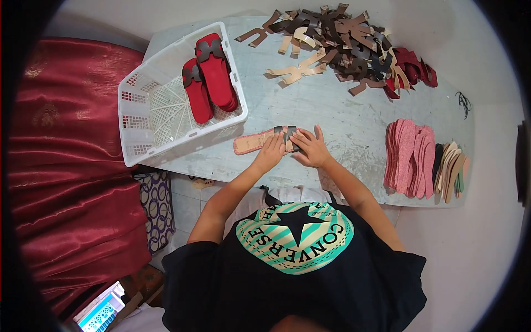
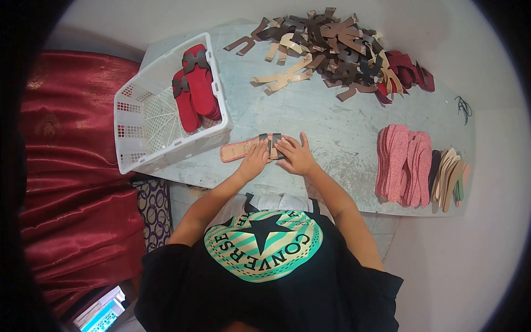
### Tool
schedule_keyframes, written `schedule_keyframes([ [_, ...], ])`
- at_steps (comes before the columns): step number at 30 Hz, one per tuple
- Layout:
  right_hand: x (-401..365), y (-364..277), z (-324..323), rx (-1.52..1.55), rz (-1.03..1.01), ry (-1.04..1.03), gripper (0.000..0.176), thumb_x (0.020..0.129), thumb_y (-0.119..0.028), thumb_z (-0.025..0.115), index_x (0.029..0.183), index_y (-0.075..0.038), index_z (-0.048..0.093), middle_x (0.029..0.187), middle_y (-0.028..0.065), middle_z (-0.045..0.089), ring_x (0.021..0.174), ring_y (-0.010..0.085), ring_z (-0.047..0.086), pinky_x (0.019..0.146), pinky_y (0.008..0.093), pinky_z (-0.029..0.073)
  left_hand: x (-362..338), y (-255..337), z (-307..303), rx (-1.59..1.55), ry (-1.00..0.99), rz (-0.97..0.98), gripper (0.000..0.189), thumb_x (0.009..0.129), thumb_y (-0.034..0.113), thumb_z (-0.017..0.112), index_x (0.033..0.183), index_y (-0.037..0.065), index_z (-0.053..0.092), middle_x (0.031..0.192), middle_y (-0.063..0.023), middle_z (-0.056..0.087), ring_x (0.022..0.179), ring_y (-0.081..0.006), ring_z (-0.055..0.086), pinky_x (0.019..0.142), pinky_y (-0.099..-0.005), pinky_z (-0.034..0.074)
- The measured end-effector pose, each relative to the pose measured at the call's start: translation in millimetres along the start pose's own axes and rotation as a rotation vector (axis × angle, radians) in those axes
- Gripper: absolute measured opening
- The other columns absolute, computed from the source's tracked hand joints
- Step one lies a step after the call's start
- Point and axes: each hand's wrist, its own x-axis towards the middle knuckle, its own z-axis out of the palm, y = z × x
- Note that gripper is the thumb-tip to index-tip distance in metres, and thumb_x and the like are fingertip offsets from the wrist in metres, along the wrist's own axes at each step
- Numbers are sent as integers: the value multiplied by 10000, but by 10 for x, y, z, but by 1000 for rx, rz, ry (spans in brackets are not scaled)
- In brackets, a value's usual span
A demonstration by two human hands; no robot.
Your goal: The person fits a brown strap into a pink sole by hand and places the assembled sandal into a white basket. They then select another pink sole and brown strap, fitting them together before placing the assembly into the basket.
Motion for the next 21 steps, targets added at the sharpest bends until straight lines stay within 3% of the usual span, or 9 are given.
schedule_keyframes([
  [3, 4, 9, -17, -3, -31, -29, 511, 724, -291, 642, 1194, -126, 528, 1192, 33, 533, 1182, 227, 424, 1008, 630, 107, -4, -16, 0, -26, -3, -12, 391, 787, 300, 578, 1002, -17, 505, 1224, -229, 482, 1161, -305, 452, 968, -418, 334],
  [11, 30, -73, 171, -100, 116, 104, 517, 662, -84, 666, 1155, -193, 549, 1169, -55, 552, 1133, 140, 464, 999, 576, 208, -22, 130, 20, -21, 19, -180, 393, 839, 319, 521, 1068, -1, 510, 1308, -185, 423, 1247, -268, 369, 1003, -485, 270],
  [14, 13, -108, 190, -108, 126, 129, 518, 653, -90, 672, 1146, -197, 555, 1157, -54, 562, 1104, 139, 485, 986, 556, 231, -31, 240, 0, 28, 3, -236, 386, 852, 304, 510, 1091, 2, 507, 1321, -182, 410, 1257, -261, 357, 1012, -490, 256],
  [21, 50, -170, 88, -85, 150, 113, 512, 643, -50, 659, 1128, -190, 569, 1141, -47, 571, 1048, 145, 510, 962, 531, 257, 10, 165, -2, -31, 75, -287, 298, 845, 189, 498, 1076, 1, 516, 1292, -161, 458, 1197, -227, 444, 945, -468, 308],
])
